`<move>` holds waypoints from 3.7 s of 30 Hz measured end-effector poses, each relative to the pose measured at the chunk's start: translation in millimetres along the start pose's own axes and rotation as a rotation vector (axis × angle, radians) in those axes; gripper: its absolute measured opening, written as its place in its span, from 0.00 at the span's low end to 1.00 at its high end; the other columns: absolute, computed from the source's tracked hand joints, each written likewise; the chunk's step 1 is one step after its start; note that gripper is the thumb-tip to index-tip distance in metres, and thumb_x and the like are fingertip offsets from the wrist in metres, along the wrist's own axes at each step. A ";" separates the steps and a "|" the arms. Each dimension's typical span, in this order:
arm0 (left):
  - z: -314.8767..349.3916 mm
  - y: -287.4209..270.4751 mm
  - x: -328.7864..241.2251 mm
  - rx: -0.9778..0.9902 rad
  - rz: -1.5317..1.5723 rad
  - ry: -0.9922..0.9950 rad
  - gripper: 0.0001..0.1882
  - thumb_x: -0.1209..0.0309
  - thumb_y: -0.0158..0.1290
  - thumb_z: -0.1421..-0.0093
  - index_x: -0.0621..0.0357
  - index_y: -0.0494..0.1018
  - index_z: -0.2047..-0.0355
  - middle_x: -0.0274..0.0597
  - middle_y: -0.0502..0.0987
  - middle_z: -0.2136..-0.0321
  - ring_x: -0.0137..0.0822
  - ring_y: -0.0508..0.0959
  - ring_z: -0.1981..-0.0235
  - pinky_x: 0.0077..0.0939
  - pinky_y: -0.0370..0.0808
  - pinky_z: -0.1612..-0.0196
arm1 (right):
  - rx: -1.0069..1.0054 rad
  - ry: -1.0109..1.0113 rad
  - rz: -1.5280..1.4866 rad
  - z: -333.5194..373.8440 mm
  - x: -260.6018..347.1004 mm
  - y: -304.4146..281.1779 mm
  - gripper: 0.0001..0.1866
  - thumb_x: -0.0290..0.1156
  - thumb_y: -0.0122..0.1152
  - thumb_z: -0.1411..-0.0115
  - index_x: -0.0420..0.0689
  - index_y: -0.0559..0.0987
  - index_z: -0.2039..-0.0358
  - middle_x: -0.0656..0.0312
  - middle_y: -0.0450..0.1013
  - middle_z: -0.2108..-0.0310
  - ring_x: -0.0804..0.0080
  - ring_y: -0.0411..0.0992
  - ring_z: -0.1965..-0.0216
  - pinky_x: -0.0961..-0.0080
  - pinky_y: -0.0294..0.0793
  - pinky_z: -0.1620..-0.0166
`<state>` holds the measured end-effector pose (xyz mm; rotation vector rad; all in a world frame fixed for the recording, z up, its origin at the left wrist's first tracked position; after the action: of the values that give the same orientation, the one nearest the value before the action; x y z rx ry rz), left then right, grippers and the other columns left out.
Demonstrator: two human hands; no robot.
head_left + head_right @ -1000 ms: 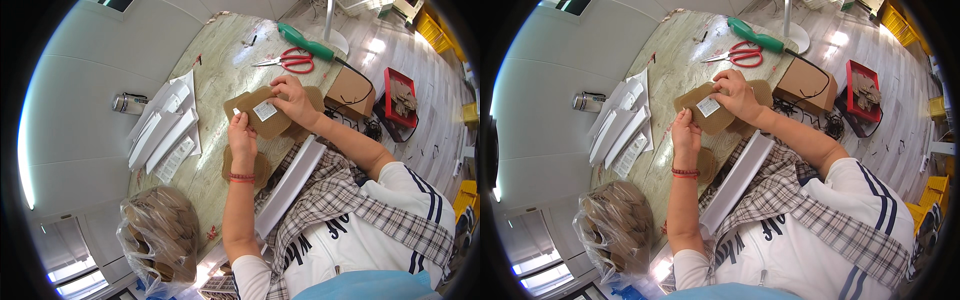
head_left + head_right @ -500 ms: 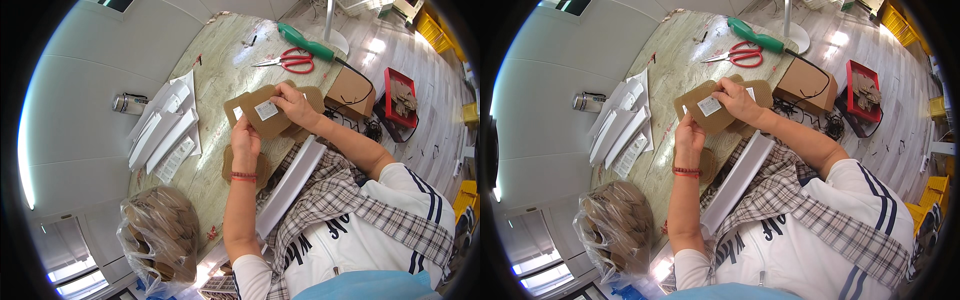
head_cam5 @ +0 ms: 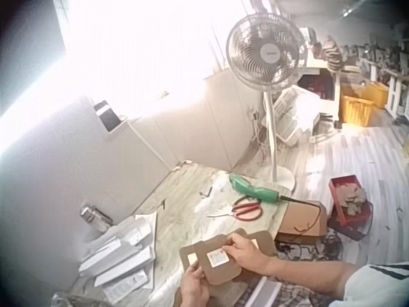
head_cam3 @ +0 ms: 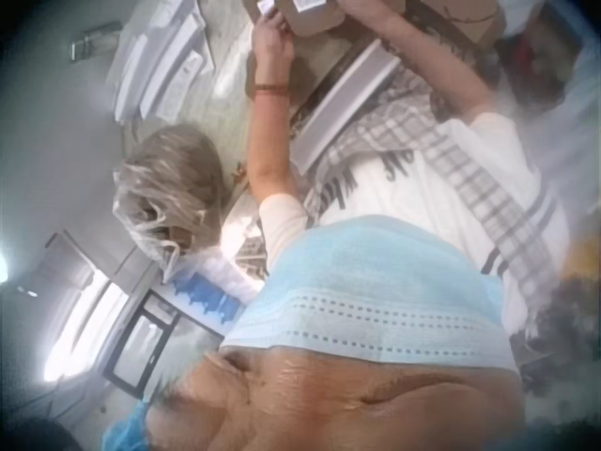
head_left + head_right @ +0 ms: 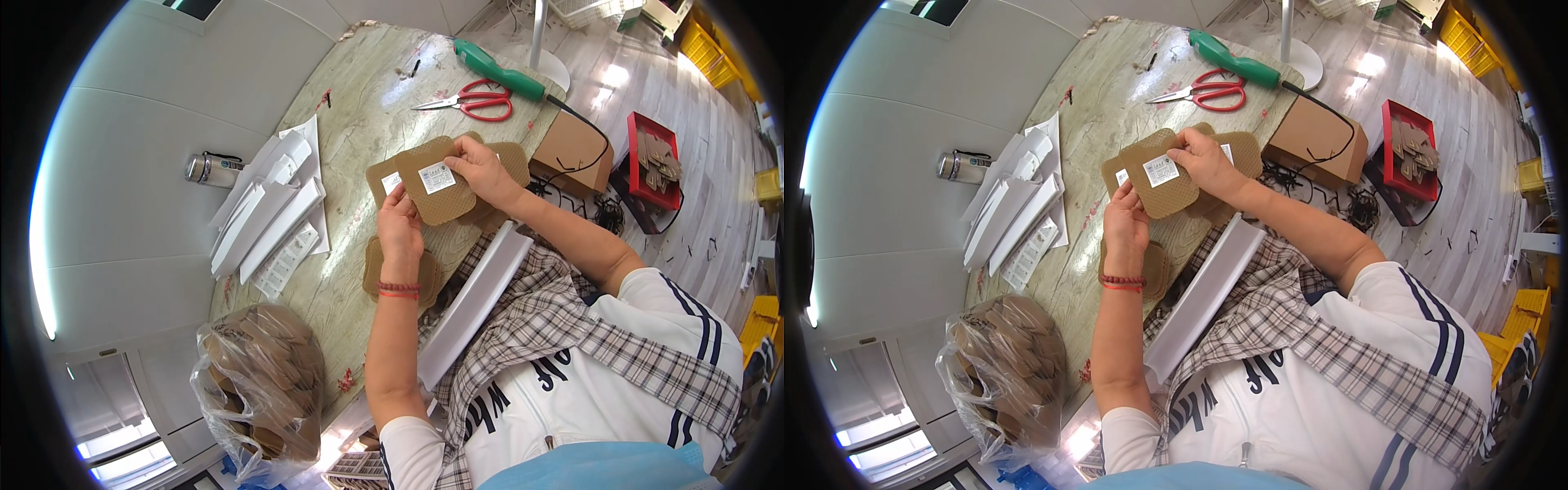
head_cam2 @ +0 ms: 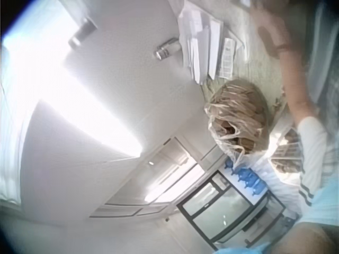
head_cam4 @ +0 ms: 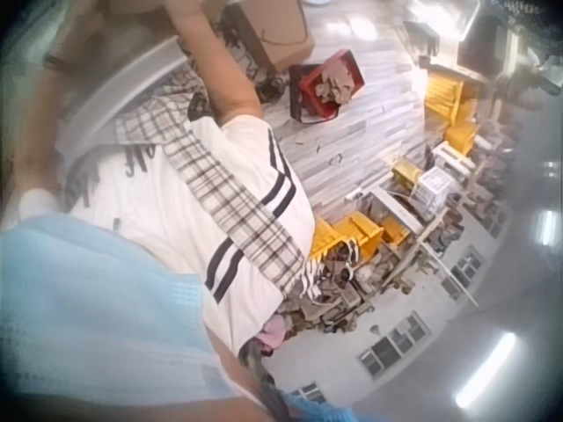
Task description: The person repeatedly peels small white labels from a roll and sticks them onto brown square pads on a table. The person handles the pads one at a time, places each labeled pad into a growing stack, and continues the process throughout the clip.
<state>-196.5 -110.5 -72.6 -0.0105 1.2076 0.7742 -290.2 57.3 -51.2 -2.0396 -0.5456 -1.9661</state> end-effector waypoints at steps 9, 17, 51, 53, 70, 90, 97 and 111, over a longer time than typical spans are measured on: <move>3.6 -1.9 -6.3 0.089 0.093 0.003 0.30 0.90 0.40 0.45 0.71 0.61 0.39 0.50 0.74 0.50 0.35 0.78 0.54 0.24 0.77 0.54 | -0.074 -0.040 -0.021 -3.6 -6.7 -1.9 0.09 0.29 0.60 0.35 0.36 0.75 0.61 0.62 0.76 0.69 0.80 0.71 0.67 0.78 0.73 0.63; 16.6 17.2 -15.5 0.119 -0.072 0.030 0.36 0.92 0.39 0.49 0.70 0.58 0.35 0.49 0.72 0.47 0.36 0.76 0.50 0.24 0.76 0.53 | 0.006 -0.001 -0.041 -7.1 -17.2 2.6 0.08 0.27 0.56 0.32 0.37 0.74 0.57 0.65 0.74 0.63 0.83 0.71 0.62 0.82 0.72 0.57; 2.3 1.8 1.2 -0.015 0.124 0.043 0.11 0.76 0.52 0.34 0.67 0.73 0.52 0.44 0.79 0.55 0.35 0.79 0.55 0.29 0.76 0.48 | -0.020 -0.046 0.074 -5.0 -20.8 11.5 0.14 0.36 0.59 0.35 0.36 0.76 0.63 0.55 0.76 0.73 0.69 0.74 0.70 0.71 0.72 0.63; 3.5 1.1 0.3 -0.067 0.115 0.063 0.11 0.77 0.51 0.33 0.68 0.73 0.52 0.44 0.80 0.56 0.35 0.80 0.57 0.28 0.77 0.51 | -0.012 -0.043 0.118 -3.5 -17.6 10.5 0.14 0.37 0.59 0.35 0.36 0.77 0.63 0.54 0.76 0.73 0.69 0.74 0.70 0.71 0.72 0.63; 14.1 -1.4 -14.5 -0.042 0.172 0.193 0.09 0.74 0.47 0.30 0.67 0.72 0.55 0.46 0.80 0.57 0.35 0.80 0.57 0.30 0.78 0.49 | -0.127 -0.132 0.180 5.4 0.6 2.5 0.11 0.34 0.64 0.38 0.39 0.80 0.62 0.57 0.76 0.64 0.73 0.75 0.64 0.75 0.75 0.59; 14.9 -33.6 -59.7 -0.199 0.127 0.197 0.10 0.82 0.41 0.32 0.67 0.69 0.53 0.46 0.75 0.52 0.37 0.75 0.50 0.32 0.70 0.42 | -0.177 -0.222 0.891 24.1 27.2 -51.1 0.34 0.51 0.75 0.54 0.45 0.77 0.52 0.58 0.74 0.62 0.60 0.75 0.58 0.63 0.74 0.53; 5.9 -37.3 -53.4 -0.180 0.137 0.162 0.11 0.83 0.42 0.33 0.67 0.69 0.53 0.46 0.75 0.52 0.37 0.75 0.49 0.32 0.71 0.41 | -0.103 -0.102 1.057 31.8 14.7 -34.6 0.39 0.45 0.78 0.56 0.45 0.72 0.45 0.55 0.73 0.56 0.54 0.74 0.54 0.58 0.72 0.50; -9.5 -56.3 -99.9 -0.247 0.075 0.225 0.13 0.83 0.42 0.34 0.68 0.67 0.50 0.48 0.75 0.50 0.42 0.76 0.49 0.40 0.74 0.42 | -0.037 0.081 0.946 24.3 14.0 -36.3 0.30 0.37 0.76 0.51 0.43 0.71 0.51 0.52 0.67 0.52 0.52 0.72 0.49 0.57 0.73 0.47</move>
<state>-187.6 -209.3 -14.3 -0.2626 1.3225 1.0046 -284.0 101.7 -41.3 -1.7195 0.4251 -1.4398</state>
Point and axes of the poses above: each hand's wrist, its own z-axis away from the middle knuckle, its own y-axis out of the palm, x = y × z, the point moved 7 cm from there along -z, towards the middle knuckle
